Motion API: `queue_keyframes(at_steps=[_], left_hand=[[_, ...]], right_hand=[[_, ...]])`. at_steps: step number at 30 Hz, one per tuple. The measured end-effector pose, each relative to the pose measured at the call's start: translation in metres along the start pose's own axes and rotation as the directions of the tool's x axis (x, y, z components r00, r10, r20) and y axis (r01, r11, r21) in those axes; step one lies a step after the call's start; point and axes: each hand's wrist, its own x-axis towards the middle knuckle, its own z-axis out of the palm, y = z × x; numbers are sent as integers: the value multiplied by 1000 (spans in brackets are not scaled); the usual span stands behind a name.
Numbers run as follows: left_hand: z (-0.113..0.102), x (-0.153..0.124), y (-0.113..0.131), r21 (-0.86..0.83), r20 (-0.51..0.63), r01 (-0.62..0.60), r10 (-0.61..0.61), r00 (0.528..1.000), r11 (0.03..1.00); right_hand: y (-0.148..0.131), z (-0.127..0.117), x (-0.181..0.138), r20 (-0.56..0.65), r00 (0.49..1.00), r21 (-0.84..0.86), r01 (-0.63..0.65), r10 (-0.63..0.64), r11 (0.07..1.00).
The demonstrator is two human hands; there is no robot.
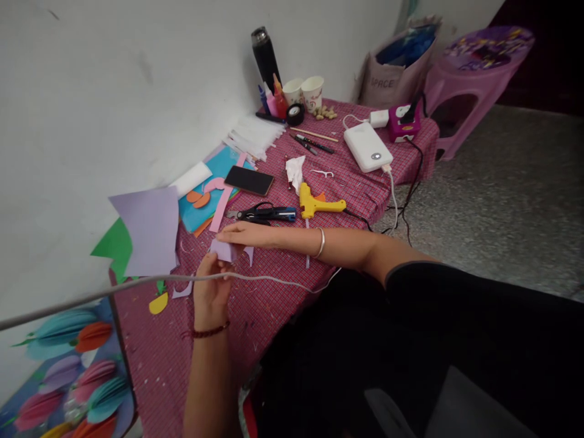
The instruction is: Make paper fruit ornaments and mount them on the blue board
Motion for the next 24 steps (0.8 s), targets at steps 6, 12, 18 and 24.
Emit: queue_keyframes(at_steps=[6,12,18,24], left_hand=[[-20,-18,6,461,54,-213,213,976,862],[-30,-22,-8,638,147,-313,288,946,704],[-41,-13,-52,634,175,-348,310,934,691],[-39,-12,-69,580,79,-322,342,936,748]], right_hand=[[8,2,-5,212,969,-746,242,-123,620],[20,11,-9,314,941,-840,337,-126,425],[29,12,-9,306,952,-872,284,-9,400],[31,8,-7,308,950,-826,290,-44,484]])
